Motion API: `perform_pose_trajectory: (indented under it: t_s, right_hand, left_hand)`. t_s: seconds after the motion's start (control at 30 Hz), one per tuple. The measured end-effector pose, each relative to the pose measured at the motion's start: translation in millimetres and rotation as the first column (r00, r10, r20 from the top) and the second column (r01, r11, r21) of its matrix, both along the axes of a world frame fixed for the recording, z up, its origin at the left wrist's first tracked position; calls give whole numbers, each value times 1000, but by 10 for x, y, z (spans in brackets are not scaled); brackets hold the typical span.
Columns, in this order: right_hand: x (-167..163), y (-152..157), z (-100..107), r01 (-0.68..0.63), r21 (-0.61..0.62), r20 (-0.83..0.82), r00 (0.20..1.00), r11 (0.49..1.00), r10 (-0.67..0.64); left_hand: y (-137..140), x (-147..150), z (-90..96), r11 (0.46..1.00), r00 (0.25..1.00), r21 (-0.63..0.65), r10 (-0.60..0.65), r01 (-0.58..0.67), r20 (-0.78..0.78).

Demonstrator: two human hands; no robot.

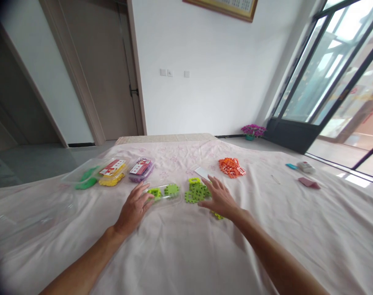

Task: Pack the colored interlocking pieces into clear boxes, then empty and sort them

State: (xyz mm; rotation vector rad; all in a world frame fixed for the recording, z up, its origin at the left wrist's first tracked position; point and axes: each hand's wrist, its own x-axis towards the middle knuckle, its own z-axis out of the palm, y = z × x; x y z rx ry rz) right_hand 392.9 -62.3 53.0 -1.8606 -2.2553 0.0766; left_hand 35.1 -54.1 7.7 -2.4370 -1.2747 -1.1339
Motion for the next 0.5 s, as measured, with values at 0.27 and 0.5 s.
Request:
perform_pose_trajectory:
  t_s: [0.27, 0.5]
  right_hand:
    - [-323, -48, -303, 73, 17, -27, 997, 997, -72]
    - [-555, 467, -242, 47, 42, -73, 996, 998, -44]
  left_hand:
    - [-21, 10, 23, 1000, 1000, -21, 2, -2, 8]
    - [-8, -9, -7, 999, 1000, -47, -15, 16, 17]
